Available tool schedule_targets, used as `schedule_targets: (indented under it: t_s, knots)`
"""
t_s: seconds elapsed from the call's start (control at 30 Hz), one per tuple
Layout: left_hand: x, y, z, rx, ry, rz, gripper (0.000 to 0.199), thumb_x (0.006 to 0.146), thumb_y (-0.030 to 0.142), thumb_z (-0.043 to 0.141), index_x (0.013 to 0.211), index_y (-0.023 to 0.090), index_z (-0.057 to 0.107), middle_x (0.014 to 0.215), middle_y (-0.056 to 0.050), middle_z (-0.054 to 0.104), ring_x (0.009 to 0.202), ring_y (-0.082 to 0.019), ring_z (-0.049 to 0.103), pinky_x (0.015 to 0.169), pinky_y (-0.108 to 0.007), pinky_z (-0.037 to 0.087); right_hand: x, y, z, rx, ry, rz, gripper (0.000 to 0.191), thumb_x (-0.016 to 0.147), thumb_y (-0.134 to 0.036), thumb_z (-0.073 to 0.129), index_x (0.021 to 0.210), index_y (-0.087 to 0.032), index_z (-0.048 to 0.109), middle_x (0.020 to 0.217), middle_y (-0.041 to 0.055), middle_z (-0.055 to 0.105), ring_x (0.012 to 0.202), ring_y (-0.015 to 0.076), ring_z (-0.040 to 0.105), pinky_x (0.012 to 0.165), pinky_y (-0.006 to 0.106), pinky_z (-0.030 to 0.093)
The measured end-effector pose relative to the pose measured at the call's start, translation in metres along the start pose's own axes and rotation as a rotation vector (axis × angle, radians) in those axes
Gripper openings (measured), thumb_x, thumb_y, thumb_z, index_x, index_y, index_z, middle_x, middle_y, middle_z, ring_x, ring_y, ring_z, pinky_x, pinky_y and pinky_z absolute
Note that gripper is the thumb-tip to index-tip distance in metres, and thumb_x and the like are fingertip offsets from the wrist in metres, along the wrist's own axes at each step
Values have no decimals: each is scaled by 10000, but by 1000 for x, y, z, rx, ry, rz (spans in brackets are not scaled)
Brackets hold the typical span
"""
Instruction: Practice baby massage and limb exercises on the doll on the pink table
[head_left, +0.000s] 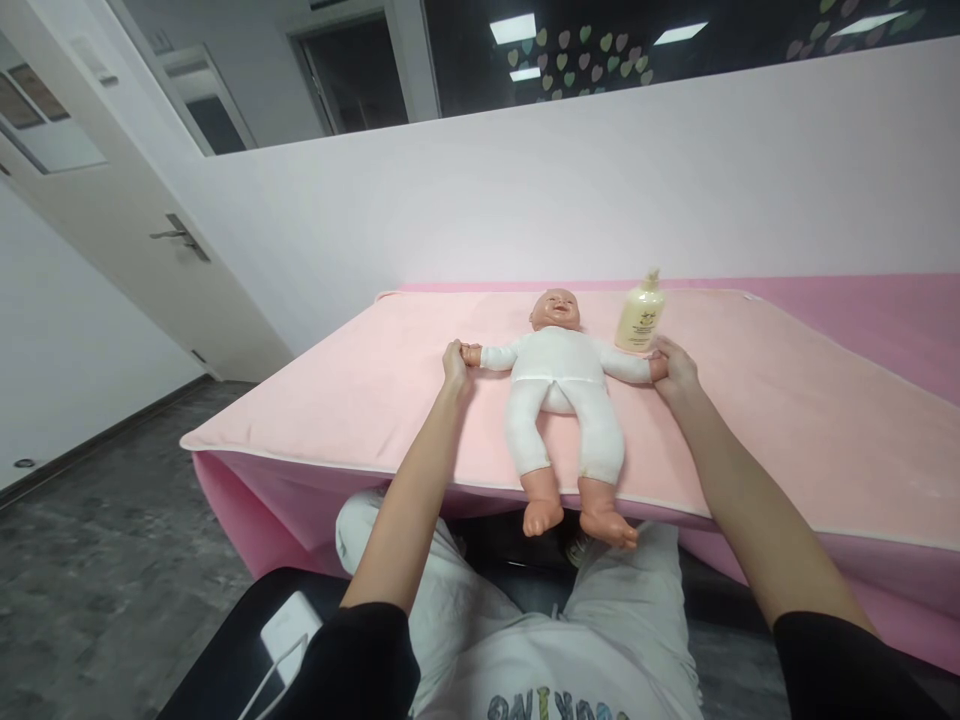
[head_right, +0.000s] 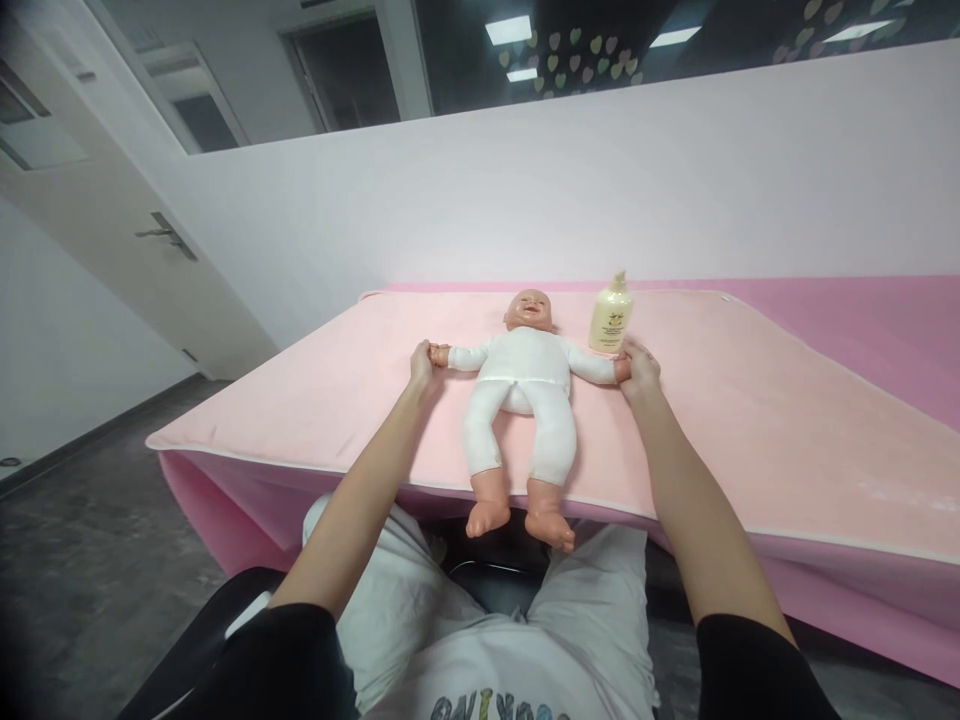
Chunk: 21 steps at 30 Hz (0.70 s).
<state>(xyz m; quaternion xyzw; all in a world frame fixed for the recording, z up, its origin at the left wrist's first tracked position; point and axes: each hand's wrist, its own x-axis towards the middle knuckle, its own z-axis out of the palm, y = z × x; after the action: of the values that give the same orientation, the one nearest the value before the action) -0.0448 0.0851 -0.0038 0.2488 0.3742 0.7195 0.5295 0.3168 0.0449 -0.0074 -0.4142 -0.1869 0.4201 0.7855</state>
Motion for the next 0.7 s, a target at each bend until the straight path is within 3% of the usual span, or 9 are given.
schedule_targets:
  t_s: [0.17,0.33,0.53,0.7]
  knots:
    - [-1,1,0,17,40,19,363,910,435,436,649,184,462,587,-32,620,535,-138,592,641,-273,471,1,1,0,-37,84,18,319,686,-91,702,645,-198,405,520,-102,406,442,45,421,412,138,447]
    - [1,3,0,-119,60,-15,448,891,544,405,623,190,466,571,-31,598,540,-144,584,649,-280,469,3,0,-1,-4,101,74,347,732,-84,675,637,-208,365,513,-93,400,433,48,424,402,131,445]
    - [-1,6,0,-201,-13,11,298,794,344,430,541,192,475,532,-35,562,551,-158,580,636,-282,460,-2,-4,1,-23,128,116,262,790,-58,579,633,-190,416,519,-70,436,460,51,441,422,127,451]
    - [-3,5,-1,-193,8,3,154,678,239,463,534,190,485,528,-27,554,553,-146,571,638,-273,467,-6,-6,3,-27,126,106,257,754,-28,580,621,-185,425,513,-72,431,474,56,445,436,130,457]
